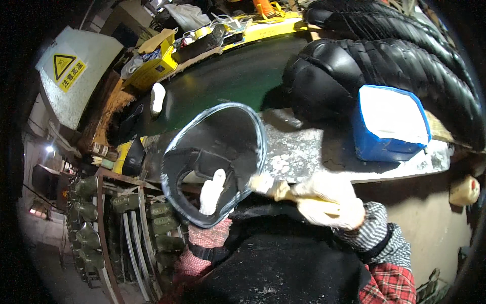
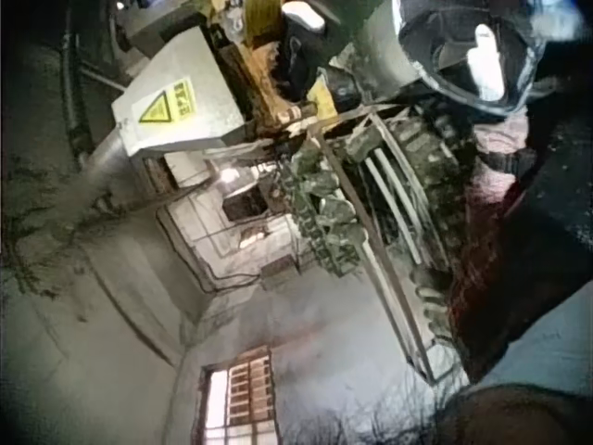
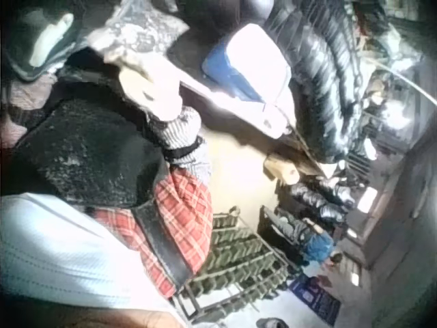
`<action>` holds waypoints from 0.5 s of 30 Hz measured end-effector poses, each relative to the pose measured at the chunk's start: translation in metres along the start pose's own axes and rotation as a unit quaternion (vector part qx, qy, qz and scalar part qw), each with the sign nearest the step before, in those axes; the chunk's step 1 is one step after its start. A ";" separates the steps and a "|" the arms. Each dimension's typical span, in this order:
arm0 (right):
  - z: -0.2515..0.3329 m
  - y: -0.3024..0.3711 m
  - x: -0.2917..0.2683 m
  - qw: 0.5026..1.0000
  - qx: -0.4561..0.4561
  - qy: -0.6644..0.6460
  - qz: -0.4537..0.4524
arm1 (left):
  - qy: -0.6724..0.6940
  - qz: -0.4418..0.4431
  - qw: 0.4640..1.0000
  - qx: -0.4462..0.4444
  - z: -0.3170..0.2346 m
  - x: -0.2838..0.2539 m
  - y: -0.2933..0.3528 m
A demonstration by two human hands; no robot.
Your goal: Apply adhesive to shoe soles and upper components using a brush.
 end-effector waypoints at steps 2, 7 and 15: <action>0.014 -0.023 -0.013 0.995 -0.052 -0.076 0.025 | -0.053 -0.045 0.996 0.057 -0.029 -0.012 -0.007; 0.051 -0.110 0.039 0.979 -0.168 0.030 0.113 | 0.381 0.044 0.893 -0.235 0.035 0.028 0.018; 0.070 -0.123 0.057 0.968 -0.073 0.036 0.239 | 0.597 -0.047 0.728 -0.335 -0.018 -0.010 0.005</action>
Point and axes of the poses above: each hand's wrist, its own y-axis away from the middle knuckle, its own x-axis out of the palm, z = x × y, the point moved 1 cm from there along -y, towards the middle knuckle, and after that the axes turned 12 degrees about y, right-handed, at the moved point
